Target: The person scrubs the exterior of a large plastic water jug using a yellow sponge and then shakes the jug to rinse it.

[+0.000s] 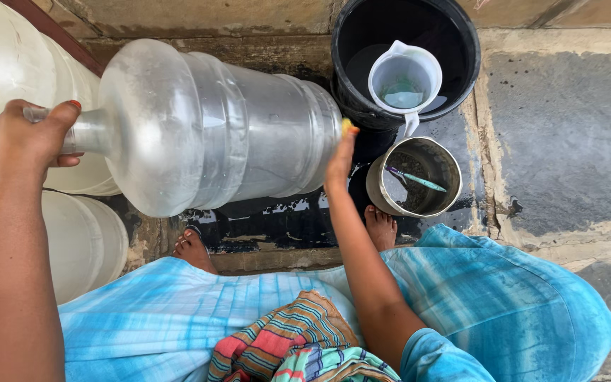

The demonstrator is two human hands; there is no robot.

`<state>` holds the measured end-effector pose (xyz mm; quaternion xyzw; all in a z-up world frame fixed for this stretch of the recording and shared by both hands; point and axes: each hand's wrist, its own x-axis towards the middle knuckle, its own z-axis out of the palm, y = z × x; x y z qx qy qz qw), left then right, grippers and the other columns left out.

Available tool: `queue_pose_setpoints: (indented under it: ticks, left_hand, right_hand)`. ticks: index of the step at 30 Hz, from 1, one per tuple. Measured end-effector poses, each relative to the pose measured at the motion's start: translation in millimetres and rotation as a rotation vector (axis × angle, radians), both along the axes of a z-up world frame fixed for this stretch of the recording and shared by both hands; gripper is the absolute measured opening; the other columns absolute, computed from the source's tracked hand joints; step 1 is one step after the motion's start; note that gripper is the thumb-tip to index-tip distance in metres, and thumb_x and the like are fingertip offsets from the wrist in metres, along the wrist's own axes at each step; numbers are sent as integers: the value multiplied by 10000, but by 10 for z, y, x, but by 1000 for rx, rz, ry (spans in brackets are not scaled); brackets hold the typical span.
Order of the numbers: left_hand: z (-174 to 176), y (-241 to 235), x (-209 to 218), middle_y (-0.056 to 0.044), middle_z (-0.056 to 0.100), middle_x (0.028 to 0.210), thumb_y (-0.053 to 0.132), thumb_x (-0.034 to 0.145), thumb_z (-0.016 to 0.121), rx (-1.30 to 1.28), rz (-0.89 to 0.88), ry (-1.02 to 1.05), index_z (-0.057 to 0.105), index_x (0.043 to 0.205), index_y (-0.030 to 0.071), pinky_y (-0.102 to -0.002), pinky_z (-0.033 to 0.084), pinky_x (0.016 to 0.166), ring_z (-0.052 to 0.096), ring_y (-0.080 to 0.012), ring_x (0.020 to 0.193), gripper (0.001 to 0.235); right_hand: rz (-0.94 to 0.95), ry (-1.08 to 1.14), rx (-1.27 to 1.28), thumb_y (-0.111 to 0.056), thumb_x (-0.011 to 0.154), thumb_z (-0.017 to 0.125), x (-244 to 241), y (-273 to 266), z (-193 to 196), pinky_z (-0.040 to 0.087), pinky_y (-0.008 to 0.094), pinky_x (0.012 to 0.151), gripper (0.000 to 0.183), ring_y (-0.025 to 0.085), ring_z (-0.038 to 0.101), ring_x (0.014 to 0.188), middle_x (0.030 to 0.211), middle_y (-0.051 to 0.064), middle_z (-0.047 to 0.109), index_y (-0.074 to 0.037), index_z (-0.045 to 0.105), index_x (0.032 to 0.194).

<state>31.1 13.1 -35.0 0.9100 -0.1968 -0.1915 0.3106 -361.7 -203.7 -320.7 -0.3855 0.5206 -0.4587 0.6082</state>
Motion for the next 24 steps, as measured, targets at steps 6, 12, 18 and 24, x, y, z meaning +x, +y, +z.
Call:
queue_pose_setpoints:
  ticks: [6,12,18,24]
  left_hand:
    - [30,29,-40,-240,679,1080,363,961,746,5,34,-14,511,1313,-124,-343,575,494,727,-284,695,645]
    - [126,-26,-139,-222,706,1063,394,959,742,28,18,-12,540,1309,-114,-346,573,517,715,-269,656,649]
    - [-3,19,-38,-227,698,1061,465,914,749,76,-3,-89,569,1267,-108,-375,586,569,715,-290,655,696]
    - [-174,26,98,-256,715,1028,437,922,827,46,-173,-377,636,1090,-70,-433,542,777,687,-328,886,567]
  right_hand:
    - [436,520,-545,-723,1037,242,463,486,1074,99,523,1300,885,354,106,1613,1743,182,154,-90,187,1653]
    - [651,436,-715,-816,949,68,560,695,1438,100,510,1304,1008,325,156,1619,1739,152,195,-122,165,1675]
    - [410,999,-539,-863,973,140,46,249,821,44,475,1327,1092,352,103,1630,1714,225,146,13,165,1624]
    - [389,642,-326,-710,970,226,179,220,843,47,478,1252,963,368,35,1578,1710,197,104,-16,127,1631]
